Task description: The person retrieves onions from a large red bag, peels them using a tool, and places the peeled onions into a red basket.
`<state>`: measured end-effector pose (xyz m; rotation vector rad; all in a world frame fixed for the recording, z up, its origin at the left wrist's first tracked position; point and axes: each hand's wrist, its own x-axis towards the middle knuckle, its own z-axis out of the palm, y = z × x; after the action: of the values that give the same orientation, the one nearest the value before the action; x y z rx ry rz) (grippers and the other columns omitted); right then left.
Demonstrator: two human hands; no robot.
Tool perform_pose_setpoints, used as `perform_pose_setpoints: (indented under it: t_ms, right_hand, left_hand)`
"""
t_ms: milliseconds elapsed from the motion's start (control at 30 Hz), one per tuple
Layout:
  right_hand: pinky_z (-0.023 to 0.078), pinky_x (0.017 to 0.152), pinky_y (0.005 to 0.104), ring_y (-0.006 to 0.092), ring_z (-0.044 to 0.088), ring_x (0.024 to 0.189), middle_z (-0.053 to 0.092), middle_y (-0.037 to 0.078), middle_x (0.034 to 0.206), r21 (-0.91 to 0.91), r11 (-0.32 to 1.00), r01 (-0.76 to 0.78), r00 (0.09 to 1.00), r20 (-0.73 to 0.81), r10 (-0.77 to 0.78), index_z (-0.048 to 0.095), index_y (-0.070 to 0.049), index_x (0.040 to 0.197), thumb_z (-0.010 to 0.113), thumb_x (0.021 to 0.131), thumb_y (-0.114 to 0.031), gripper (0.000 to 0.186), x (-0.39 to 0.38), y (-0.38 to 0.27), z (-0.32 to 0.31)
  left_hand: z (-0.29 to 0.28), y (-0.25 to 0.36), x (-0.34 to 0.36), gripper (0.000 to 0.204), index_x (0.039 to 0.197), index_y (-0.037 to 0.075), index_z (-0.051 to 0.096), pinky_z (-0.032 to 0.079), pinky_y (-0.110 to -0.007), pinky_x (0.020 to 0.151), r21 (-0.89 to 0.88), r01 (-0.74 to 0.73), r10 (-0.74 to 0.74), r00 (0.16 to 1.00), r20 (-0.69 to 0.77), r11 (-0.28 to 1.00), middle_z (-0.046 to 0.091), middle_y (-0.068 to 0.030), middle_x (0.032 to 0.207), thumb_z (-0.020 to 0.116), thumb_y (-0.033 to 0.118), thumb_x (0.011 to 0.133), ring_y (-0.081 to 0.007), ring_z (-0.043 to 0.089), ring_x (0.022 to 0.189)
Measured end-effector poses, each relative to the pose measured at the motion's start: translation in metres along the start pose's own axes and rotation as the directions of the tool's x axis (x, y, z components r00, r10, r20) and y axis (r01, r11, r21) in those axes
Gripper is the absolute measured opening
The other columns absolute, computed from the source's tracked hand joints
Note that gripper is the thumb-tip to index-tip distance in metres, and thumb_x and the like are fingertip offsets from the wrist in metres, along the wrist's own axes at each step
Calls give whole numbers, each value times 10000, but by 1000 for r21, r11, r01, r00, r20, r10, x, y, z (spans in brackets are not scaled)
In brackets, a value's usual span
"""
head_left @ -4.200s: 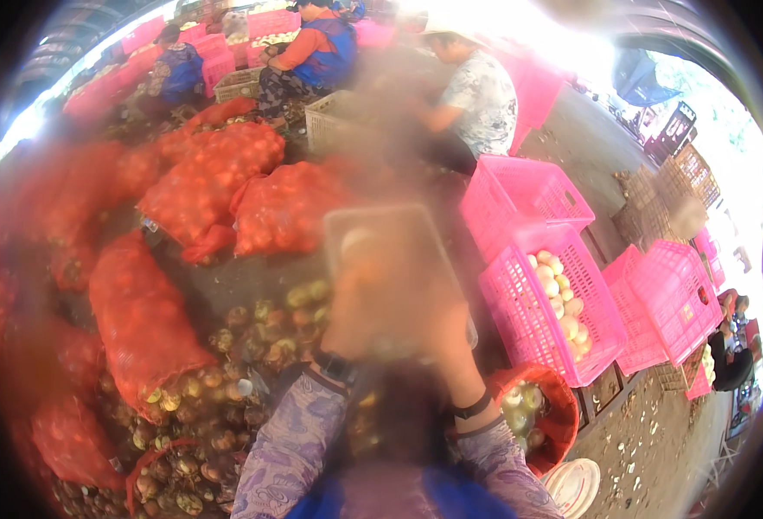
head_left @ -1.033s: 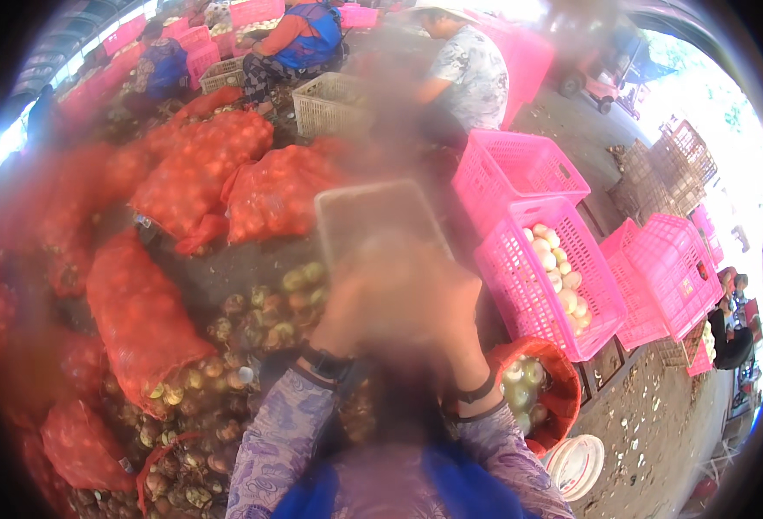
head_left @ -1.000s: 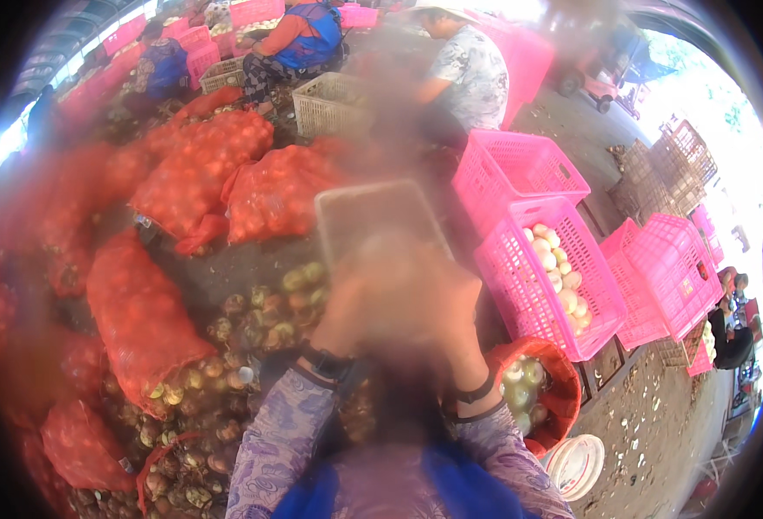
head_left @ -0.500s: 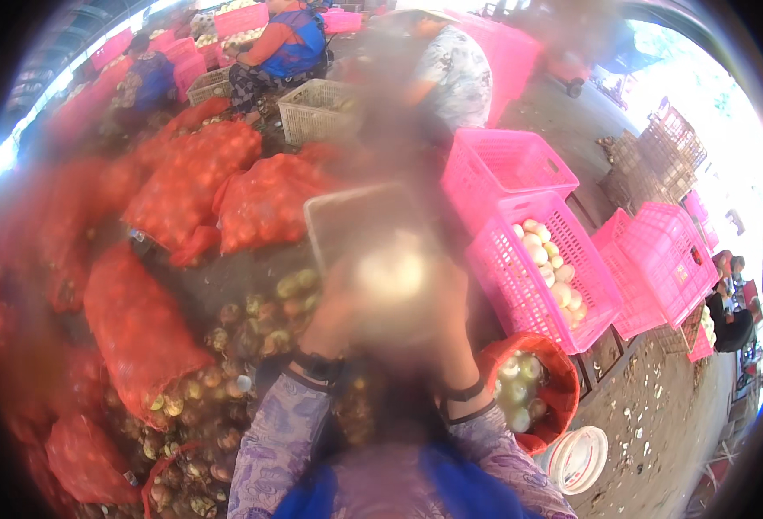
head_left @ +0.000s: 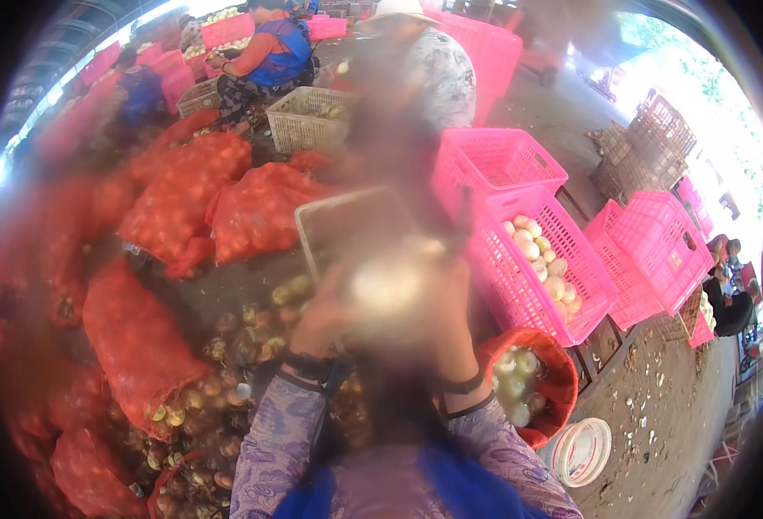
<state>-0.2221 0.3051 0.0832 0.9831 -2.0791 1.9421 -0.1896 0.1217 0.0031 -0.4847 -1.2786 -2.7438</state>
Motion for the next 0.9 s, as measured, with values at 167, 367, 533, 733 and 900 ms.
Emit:
perform_pose_setpoints:
  t_ms: [167, 367, 533, 733, 900]
  right_hand:
    - [527, 614, 332, 194, 654, 677, 674, 82, 775, -155, 977, -149, 919, -387, 79, 662, 5, 1000, 709, 833, -148, 232, 10, -38, 18]
    - [555, 634, 340, 207, 691, 706, 702, 51, 809, -647, 762, -34, 981, -167, -98, 727, -142, 986, 687, 797, -230, 213, 3, -20, 18]
    - [547, 642, 351, 219, 693, 730, 706, 59, 839, -581, 802, -140, 978, -207, 21, 725, -141, 976, 670, 797, -221, 204, 4, -20, 25]
    - [550, 741, 384, 256, 698, 809, 721, 81, 888, -517, 833, 197, 973, -4, -232, 730, -90, 971, 654, 790, -263, 261, 5, -22, 10]
    - [547, 781, 394, 279, 691, 844, 724, 107, 945, -272, 948, 165, 975, -102, -199, 734, -68, 995, 678, 754, -271, 321, 1, 0, 16]
  left_hand:
    - [-1, -8, 14, 909, 1504, -47, 324, 483, -396, 1047, 35, 39, -33, 989, -148, 999, 545, -177, 1380, 720, 72, 696, -274, 566, 1247]
    - [-7, -30, 17, 766, 1473, -40, 389, 507, -332, 977, 258, 34, 10, 986, -168, 966, 590, -130, 1304, 707, 49, 781, -207, 612, 1143]
    - [-8, -27, 16, 736, 1455, -38, 422, 507, -323, 977, 295, -3, 71, 972, -223, 956, 594, -113, 1299, 689, -12, 770, -205, 621, 1128]
    - [29, 11, 8, 804, 1432, -44, 436, 517, -348, 990, -55, 102, -110, 979, -171, 993, 593, -125, 1299, 725, 15, 684, -230, 622, 1143]
    - [39, 12, 1, 856, 1447, -24, 411, 539, -382, 975, -171, 87, -95, 995, -39, 981, 589, -139, 1291, 748, 172, 684, -241, 615, 1155]
